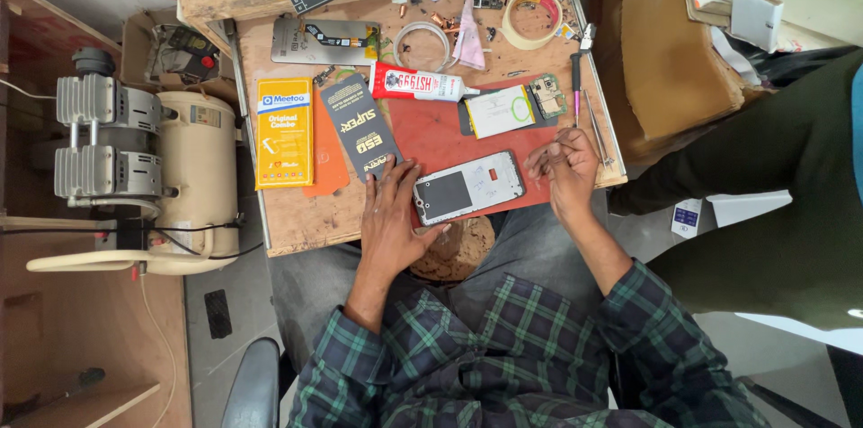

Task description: The person is repairing a smartphone. They remove the motherboard, clean the inside of the phone casing with a small brush, and then place the motherboard back into the casing.

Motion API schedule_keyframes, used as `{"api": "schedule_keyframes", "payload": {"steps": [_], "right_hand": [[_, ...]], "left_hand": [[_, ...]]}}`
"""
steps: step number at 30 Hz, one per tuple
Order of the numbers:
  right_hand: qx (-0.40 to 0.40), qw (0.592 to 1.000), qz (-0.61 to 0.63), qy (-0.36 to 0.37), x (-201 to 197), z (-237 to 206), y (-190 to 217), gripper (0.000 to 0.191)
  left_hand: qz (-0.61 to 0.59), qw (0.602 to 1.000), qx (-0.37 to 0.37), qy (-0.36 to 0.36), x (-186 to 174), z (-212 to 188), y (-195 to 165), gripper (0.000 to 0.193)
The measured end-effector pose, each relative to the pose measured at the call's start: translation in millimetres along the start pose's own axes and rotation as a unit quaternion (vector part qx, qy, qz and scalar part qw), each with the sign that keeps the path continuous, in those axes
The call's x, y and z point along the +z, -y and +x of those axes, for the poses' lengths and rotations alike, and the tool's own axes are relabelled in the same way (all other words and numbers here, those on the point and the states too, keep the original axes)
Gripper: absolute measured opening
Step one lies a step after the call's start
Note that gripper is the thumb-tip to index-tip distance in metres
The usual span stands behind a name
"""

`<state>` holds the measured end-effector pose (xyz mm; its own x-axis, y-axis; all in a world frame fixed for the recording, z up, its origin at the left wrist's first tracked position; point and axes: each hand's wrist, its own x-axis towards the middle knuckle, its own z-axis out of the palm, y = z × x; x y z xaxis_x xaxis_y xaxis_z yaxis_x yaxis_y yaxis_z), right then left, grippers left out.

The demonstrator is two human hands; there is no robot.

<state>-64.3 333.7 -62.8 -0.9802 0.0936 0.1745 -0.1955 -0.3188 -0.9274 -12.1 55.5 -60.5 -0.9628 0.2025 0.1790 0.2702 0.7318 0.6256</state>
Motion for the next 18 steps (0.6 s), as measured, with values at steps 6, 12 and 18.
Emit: {"api": "schedule_keyframes", "payload": {"steps": [6, 12, 18], "right_hand": [[0.007, 1.0, -0.029, 0.004, -1.3, 1.8, -2.0, 0.018], [0.018, 0.998, -0.054, -0.008, 0.7, 1.8, -0.4, 0.018], [0.033, 0.998, -0.055, 0.014, -5.3, -0.2, -1.6, 0.018]], "left_hand": [[-0.005, 1.0, 0.001, -0.002, -0.3, 0.6, -0.7, 0.1], [-0.009, 1.0, 0.0, -0.008, -1.7, -0.2, -2.2, 0.101], [-0.007, 1.0, 0.001, -0.007, -1.1, -1.0, -1.0, 0.103]]}}
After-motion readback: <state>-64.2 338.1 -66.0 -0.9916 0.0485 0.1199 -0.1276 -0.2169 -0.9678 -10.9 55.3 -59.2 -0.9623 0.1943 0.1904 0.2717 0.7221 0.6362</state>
